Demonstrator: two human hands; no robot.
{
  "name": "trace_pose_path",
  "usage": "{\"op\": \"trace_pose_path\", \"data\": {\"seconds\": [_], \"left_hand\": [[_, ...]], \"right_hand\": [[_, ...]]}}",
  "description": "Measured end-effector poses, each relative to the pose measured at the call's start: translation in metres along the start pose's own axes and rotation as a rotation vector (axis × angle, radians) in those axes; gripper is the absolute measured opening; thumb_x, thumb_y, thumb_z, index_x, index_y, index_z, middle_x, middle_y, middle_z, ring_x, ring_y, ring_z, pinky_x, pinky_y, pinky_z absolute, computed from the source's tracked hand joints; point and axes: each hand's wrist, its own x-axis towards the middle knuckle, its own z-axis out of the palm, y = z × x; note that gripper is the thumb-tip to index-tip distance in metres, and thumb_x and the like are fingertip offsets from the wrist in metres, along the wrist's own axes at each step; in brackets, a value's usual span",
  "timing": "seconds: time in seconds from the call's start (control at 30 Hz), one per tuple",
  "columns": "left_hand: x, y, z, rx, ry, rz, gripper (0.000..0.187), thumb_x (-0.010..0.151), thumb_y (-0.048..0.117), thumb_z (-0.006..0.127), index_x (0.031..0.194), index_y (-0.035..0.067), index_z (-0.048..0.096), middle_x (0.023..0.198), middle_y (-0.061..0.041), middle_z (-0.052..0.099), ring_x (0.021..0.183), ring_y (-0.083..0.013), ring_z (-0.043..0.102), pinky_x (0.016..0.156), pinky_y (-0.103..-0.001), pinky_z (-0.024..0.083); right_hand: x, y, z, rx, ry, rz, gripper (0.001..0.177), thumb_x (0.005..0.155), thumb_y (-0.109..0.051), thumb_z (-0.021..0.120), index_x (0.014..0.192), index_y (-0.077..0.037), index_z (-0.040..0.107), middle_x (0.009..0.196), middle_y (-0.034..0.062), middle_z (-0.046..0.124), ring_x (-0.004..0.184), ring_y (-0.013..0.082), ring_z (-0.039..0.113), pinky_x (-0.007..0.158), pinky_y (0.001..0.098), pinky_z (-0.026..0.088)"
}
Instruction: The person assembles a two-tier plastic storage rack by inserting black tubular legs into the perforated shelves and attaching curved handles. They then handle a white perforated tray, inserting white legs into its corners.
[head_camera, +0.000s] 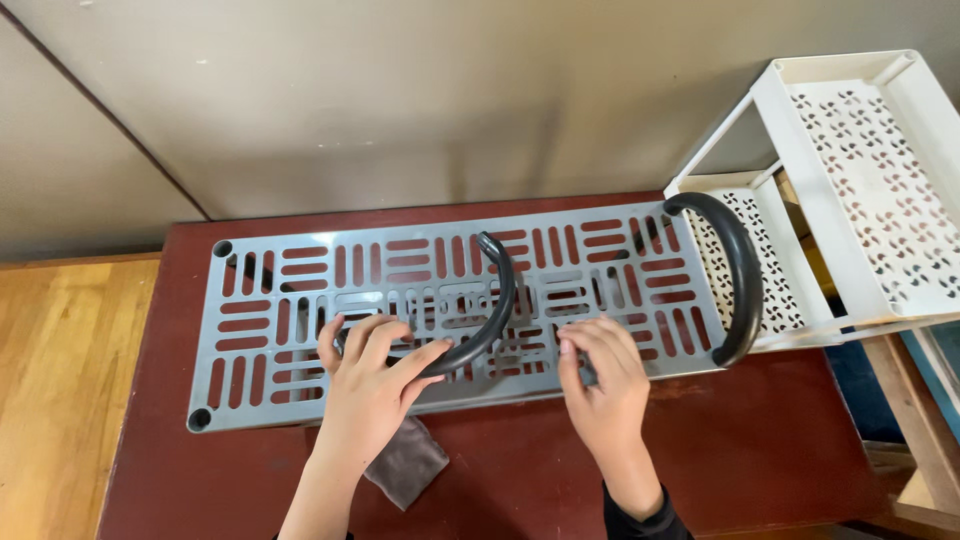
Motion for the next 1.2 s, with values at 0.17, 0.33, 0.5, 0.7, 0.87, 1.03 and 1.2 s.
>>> {"op": "trace_pose_path", "data": {"seconds": [0.17, 0.33, 0.5, 0.7, 0.87, 1.03, 1.2], "left_hand": [[0.010, 0.019, 0.002, -0.105, -0.138, -0.092, 0.057, 0.057, 0.053, 0.083, 0.108, 0.029, 0.074, 0.130, -0.009, 0.050, 0.135, -0.0379, 0.035, 0.111, -0.071, 0.001], [0.007, 0.054, 0.014, -0.081, -0.101, -0.134, 0.078, 0.062, 0.061, 0.081, 0.125, 0.020, 0.063, 0.138, -0.013, 0.044, 0.139, -0.0398, 0.030, 0.113, -0.075, 0.003], [0.012, 0.123, 0.061, -0.154, -0.146, 0.146, 0.076, 0.082, 0.054, 0.077, 0.142, 0.015, 0.052, 0.146, -0.019, 0.043, 0.143, -0.0414, 0.034, 0.117, -0.068, 0.022], [0.021, 0.156, 0.107, -0.095, -0.190, 0.085, 0.077, 0.083, 0.041, 0.077, 0.150, 0.018, 0.047, 0.151, -0.020, 0.046, 0.143, -0.0412, 0.039, 0.116, -0.054, 0.030], [0.019, 0.160, 0.116, -0.031, -0.148, 0.031, 0.070, 0.084, 0.040, 0.076, 0.148, 0.024, 0.051, 0.149, -0.016, 0.050, 0.141, -0.0381, 0.043, 0.115, -0.053, 0.033], [0.015, 0.160, 0.123, -0.035, -0.068, 0.025, 0.064, 0.088, 0.041, 0.075, 0.146, 0.026, 0.053, 0.147, -0.015, 0.055, 0.138, -0.0367, 0.049, 0.114, -0.052, 0.035], [0.017, 0.161, 0.122, -0.031, -0.034, 0.020, 0.061, 0.089, 0.040, 0.074, 0.145, 0.026, 0.055, 0.145, -0.015, 0.057, 0.137, -0.0365, 0.051, 0.114, -0.051, 0.037]], "right_hand": [[0.005, 0.036, -0.050, -0.044, 0.112, -0.020, 0.007, 0.094, 0.002, 0.069, 0.100, -0.001, 0.070, 0.105, 0.0092, 0.073, 0.105, 0.0270, 0.067, 0.093, 0.0365, 0.054], [0.008, 0.065, -0.082, -0.224, 0.255, -0.040, 0.011, 0.094, 0.002, 0.071, 0.103, -0.003, 0.073, 0.103, 0.0086, 0.068, 0.102, 0.0263, 0.058, 0.091, 0.0371, 0.048], [0.010, 0.089, -0.092, -0.258, 0.302, 0.058, 0.034, 0.085, -0.005, 0.078, 0.115, 0.002, 0.063, 0.107, 0.0180, 0.059, 0.102, 0.0283, 0.053, 0.090, 0.0402, 0.046], [-0.011, 0.116, -0.080, 0.062, 0.204, 0.383, 0.043, 0.094, -0.010, 0.076, 0.131, 0.000, 0.057, 0.100, 0.0056, 0.071, 0.084, 0.0101, 0.067, 0.076, 0.0241, 0.056], [-0.018, 0.133, -0.085, -0.031, 0.112, 0.396, 0.029, 0.095, -0.009, 0.076, 0.117, 0.001, 0.059, 0.094, 0.0056, 0.074, 0.072, 0.0110, 0.067, 0.069, 0.0251, 0.054], [-0.021, 0.141, -0.084, -0.052, 0.085, 0.342, 0.029, 0.095, -0.008, 0.074, 0.116, 0.002, 0.058, 0.096, 0.0085, 0.074, 0.075, 0.0146, 0.071, 0.070, 0.0268, 0.056], [-0.019, 0.143, -0.082, -0.038, 0.116, 0.215, 0.032, 0.096, -0.005, 0.074, 0.119, 0.005, 0.055, 0.101, 0.0120, 0.074, 0.083, 0.0159, 0.074, 0.074, 0.0271, 0.059]]}}
